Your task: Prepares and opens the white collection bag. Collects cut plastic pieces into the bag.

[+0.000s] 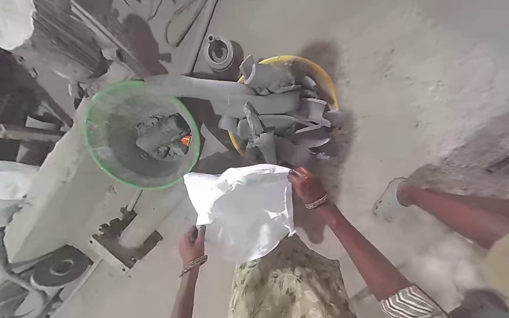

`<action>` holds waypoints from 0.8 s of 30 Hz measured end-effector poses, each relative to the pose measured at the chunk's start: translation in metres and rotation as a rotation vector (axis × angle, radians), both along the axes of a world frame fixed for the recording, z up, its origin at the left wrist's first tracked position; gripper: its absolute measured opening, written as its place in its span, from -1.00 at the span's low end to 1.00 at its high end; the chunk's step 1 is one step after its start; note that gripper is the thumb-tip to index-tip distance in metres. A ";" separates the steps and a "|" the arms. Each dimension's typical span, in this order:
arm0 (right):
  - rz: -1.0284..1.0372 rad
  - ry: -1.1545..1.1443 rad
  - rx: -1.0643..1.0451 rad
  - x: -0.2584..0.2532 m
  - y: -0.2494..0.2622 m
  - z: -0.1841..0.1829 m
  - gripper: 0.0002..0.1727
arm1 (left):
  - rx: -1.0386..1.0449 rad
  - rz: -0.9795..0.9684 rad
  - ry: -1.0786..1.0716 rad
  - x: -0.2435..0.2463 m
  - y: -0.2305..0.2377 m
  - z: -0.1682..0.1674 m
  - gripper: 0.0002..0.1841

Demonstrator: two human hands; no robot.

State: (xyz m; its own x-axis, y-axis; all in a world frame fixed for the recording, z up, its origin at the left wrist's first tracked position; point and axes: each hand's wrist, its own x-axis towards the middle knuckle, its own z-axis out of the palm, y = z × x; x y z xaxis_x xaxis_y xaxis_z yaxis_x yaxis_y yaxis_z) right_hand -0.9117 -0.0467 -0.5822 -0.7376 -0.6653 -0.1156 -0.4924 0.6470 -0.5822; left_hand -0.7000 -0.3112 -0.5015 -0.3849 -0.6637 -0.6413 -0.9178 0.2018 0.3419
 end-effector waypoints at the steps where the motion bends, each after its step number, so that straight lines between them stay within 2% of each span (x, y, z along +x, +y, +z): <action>1: 0.017 -0.035 0.026 -0.006 -0.002 -0.001 -0.87 | 0.016 0.031 0.010 0.001 0.002 -0.001 -0.71; 5: 0.121 -0.116 0.077 -0.021 -0.016 0.018 -0.87 | 0.078 0.166 0.026 0.010 0.007 0.001 -0.76; 10: 0.202 -0.061 0.101 -0.023 -0.050 0.032 -0.86 | 0.055 0.156 -0.014 0.020 -0.012 -0.004 -0.73; 13: 0.326 -0.441 0.336 -0.044 -0.079 0.047 -0.75 | 0.103 0.103 -0.048 0.024 -0.029 -0.023 -0.71; 15: 0.210 -0.627 0.317 -0.063 -0.096 0.047 -0.71 | 0.129 0.075 -0.028 0.028 -0.037 -0.036 -0.70; 18: -0.160 -0.588 0.142 -0.077 -0.111 0.022 -0.66 | 0.168 0.092 0.009 0.036 -0.032 -0.049 -0.72; 21: -0.366 -0.655 0.224 -0.119 -0.146 -0.020 -0.33 | 0.184 0.212 0.025 0.030 -0.015 -0.057 -0.76; 24: -0.433 -0.717 0.258 -0.144 -0.182 -0.078 -0.01 | 0.156 0.237 0.044 0.026 -0.002 -0.064 -0.75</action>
State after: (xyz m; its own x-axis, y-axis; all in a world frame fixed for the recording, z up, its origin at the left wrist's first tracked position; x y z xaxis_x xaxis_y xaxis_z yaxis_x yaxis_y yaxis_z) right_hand -1.0554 -0.2286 -0.6601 -0.6114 -0.2325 -0.7564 0.2558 0.8465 -0.4670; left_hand -0.6739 -0.3129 -0.5654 -0.2603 -0.6329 -0.7292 -0.9167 -0.0753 0.3925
